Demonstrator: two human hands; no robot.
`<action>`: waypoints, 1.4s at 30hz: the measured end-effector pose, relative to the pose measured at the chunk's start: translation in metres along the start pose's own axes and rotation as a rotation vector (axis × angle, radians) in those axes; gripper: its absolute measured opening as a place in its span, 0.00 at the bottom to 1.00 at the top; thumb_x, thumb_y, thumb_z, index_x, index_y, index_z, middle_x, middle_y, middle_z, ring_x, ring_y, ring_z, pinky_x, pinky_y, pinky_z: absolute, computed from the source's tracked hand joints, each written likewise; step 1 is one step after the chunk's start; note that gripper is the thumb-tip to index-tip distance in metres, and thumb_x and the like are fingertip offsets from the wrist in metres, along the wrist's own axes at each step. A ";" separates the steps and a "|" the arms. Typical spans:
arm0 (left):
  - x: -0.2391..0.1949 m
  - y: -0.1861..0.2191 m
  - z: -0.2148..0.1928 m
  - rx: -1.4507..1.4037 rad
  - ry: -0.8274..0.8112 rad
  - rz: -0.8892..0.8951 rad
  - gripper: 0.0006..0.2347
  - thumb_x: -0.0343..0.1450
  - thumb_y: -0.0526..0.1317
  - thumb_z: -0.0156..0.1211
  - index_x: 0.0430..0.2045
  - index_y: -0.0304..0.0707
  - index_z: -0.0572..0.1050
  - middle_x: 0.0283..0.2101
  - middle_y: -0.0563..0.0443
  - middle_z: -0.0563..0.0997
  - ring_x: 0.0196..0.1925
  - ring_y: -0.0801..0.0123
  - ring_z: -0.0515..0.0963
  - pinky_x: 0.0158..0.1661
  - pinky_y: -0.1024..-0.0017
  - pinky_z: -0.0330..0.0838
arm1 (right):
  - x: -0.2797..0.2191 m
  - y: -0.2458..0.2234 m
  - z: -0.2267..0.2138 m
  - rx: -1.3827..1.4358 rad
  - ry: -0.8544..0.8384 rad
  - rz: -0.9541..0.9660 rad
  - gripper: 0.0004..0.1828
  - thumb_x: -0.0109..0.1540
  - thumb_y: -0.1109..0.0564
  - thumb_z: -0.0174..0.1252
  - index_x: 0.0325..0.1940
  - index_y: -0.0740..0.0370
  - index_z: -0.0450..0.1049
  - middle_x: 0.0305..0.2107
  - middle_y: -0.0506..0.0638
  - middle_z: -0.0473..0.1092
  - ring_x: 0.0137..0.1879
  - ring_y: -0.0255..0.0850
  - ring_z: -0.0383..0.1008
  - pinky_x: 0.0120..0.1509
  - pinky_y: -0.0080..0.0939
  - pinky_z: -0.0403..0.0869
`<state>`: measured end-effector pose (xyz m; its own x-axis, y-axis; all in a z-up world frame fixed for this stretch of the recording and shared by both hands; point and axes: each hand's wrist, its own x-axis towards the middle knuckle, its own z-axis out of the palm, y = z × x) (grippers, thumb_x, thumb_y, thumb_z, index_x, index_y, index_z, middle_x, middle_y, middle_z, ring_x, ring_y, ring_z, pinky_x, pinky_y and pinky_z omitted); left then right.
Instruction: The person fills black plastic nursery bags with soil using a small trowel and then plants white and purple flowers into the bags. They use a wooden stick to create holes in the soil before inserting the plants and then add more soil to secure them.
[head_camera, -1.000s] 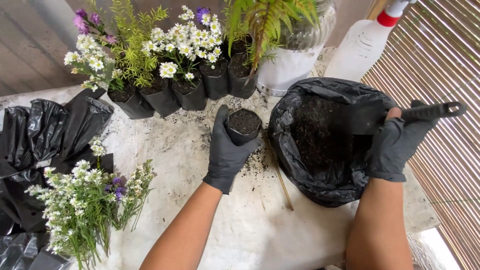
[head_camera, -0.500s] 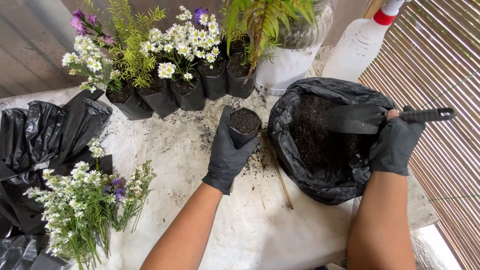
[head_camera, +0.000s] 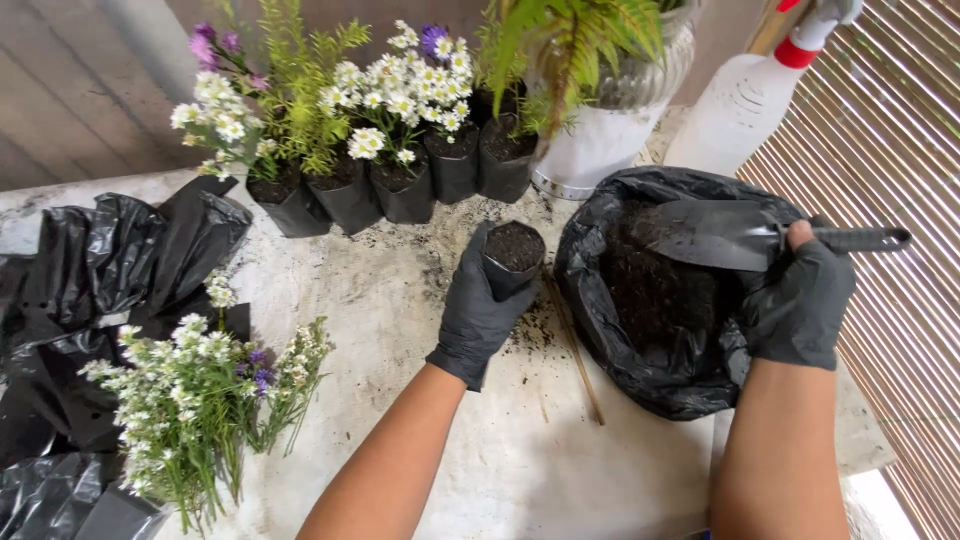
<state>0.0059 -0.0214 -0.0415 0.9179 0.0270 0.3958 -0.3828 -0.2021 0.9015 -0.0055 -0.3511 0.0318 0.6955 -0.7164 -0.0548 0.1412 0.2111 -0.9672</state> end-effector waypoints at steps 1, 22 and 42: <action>0.003 0.006 -0.002 0.003 0.007 0.002 0.41 0.62 0.38 0.75 0.70 0.43 0.55 0.64 0.37 0.74 0.65 0.47 0.76 0.60 0.58 0.76 | -0.020 -0.013 0.020 0.002 -0.008 -0.001 0.10 0.66 0.56 0.55 0.52 0.53 0.72 0.36 0.41 0.73 0.39 0.31 0.78 0.46 0.28 0.82; 0.007 0.034 -0.019 0.057 -0.127 -0.191 0.41 0.65 0.38 0.69 0.74 0.39 0.52 0.42 0.44 0.77 0.51 0.48 0.80 0.57 0.42 0.76 | -0.103 0.003 0.099 0.008 -0.453 -0.856 0.17 0.77 0.64 0.51 0.68 0.62 0.56 0.53 0.61 0.66 0.58 0.51 0.73 0.61 0.52 0.78; 0.010 0.049 -0.010 0.038 -0.109 -0.172 0.43 0.62 0.40 0.72 0.72 0.34 0.52 0.41 0.42 0.80 0.50 0.47 0.83 0.53 0.46 0.79 | -0.068 0.062 0.106 0.246 -0.229 -0.015 0.22 0.68 0.57 0.64 0.65 0.54 0.70 0.47 0.54 0.78 0.51 0.48 0.84 0.52 0.44 0.86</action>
<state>-0.0046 -0.0207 0.0082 0.9761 -0.0410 0.2134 -0.2169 -0.2408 0.9460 0.0310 -0.2190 0.0015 0.8282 -0.5587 0.0432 0.2991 0.3756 -0.8772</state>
